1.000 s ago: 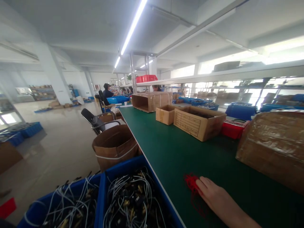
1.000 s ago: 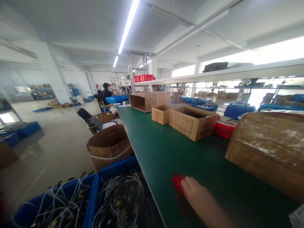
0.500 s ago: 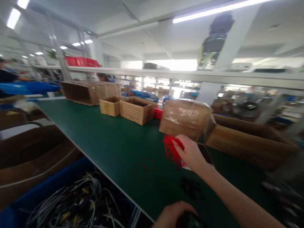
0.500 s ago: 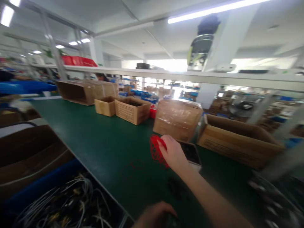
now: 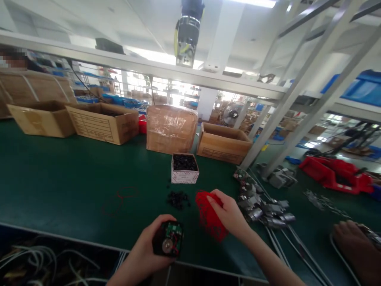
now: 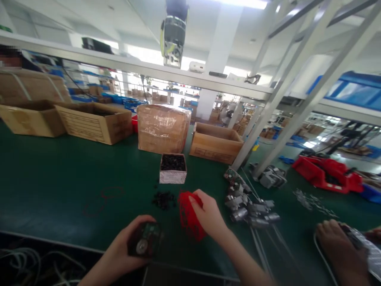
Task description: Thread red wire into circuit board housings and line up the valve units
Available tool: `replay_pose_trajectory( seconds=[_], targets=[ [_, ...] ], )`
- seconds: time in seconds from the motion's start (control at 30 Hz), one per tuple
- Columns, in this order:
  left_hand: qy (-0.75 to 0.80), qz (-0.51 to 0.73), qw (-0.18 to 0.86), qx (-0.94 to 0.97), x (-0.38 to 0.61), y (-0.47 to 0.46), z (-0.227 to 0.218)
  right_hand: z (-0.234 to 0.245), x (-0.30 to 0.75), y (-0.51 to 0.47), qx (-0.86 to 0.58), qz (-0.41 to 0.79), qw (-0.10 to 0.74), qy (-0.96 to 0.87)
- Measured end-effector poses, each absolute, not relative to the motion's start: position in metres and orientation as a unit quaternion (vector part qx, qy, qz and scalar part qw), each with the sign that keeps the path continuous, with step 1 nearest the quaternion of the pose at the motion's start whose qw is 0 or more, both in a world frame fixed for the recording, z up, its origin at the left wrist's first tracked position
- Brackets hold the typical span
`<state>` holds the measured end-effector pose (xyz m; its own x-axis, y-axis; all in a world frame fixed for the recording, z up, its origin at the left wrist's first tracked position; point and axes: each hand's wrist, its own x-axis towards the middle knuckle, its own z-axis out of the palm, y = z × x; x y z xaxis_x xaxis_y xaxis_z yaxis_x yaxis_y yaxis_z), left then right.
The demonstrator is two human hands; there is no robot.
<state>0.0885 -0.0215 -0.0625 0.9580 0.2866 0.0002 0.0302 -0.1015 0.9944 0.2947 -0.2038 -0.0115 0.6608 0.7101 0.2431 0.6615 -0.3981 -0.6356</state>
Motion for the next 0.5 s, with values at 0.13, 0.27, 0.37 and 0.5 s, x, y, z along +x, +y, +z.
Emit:
replay_pose_trajectory(
  seconds=[0.13,0.27,0.37,0.5],
  targets=[
    [0.112,0.098,0.668,0.729,0.089,-0.023,-0.061,-0.030,0.300,-0.202,-0.843,0.095,0.323,-0.418],
    [0.115,0.111,0.663,0.731,0.089,-0.025,-0.058,-0.013,0.312,-0.209,-0.843,0.123,0.273,-0.447],
    [0.110,0.112,0.667,0.729,0.089,-0.026,-0.056,0.006,0.318,-0.209,-0.862,0.100,0.238,-0.436],
    [0.095,0.104,0.671,0.728,0.088,-0.027,-0.051,0.022,0.308,-0.171,-0.844,0.040,0.264,-0.466]
  ],
)
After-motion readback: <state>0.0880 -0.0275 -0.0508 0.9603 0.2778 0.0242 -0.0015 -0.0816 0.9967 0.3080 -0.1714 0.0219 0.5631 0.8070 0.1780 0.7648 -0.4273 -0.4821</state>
